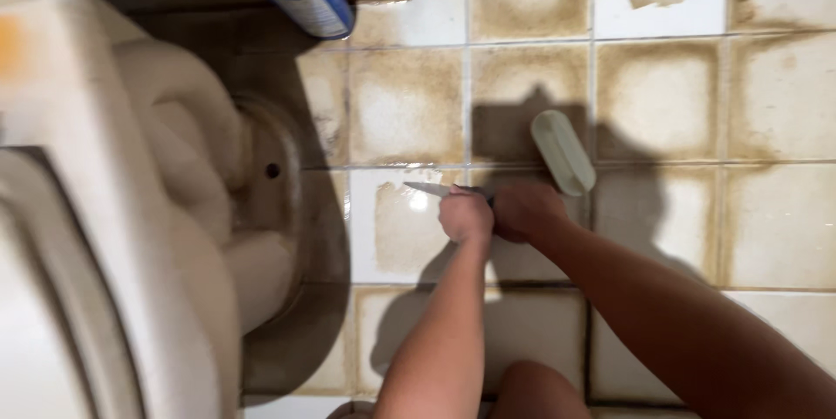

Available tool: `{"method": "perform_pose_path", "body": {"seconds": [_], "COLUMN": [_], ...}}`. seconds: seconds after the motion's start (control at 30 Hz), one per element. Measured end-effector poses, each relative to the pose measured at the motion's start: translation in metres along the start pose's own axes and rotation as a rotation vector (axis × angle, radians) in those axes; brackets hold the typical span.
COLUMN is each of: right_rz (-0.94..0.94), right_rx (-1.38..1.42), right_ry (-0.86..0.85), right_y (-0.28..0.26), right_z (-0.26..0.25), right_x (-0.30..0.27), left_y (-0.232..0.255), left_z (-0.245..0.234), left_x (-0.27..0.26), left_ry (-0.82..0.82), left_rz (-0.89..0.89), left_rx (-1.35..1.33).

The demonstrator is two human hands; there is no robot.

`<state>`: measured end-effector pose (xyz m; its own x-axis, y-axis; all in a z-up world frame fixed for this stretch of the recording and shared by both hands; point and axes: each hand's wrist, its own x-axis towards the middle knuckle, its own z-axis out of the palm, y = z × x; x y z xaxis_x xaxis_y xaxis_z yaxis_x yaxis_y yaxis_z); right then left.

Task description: The person kneels on the bathroom floor and uses a knife to scrape grime from the grout lines and tile surfaces near the toilet base. They periodically rinse the knife in a bucket of water and continue scraping the same area.

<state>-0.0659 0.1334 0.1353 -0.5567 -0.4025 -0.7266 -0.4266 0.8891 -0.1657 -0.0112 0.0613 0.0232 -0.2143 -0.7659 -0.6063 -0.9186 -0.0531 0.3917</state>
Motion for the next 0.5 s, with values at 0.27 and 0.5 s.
{"method": "perform_pose_path", "body": {"seconds": [0.27, 0.5], "right_rz": [-0.008, 0.053], "right_rx": [-0.048, 0.031], "right_ry": [-0.043, 0.001], "right_y": [0.000, 0.017], "right_z": [0.005, 0.034], "right_x": [-0.020, -0.005], "left_y": [-0.016, -0.023], "left_z": [0.012, 0.022], "left_x": [-0.005, -0.009], "left_ry": [-0.042, -0.072], "left_rz": [0.116, -0.026], "left_rx": [0.105, -0.036]}}
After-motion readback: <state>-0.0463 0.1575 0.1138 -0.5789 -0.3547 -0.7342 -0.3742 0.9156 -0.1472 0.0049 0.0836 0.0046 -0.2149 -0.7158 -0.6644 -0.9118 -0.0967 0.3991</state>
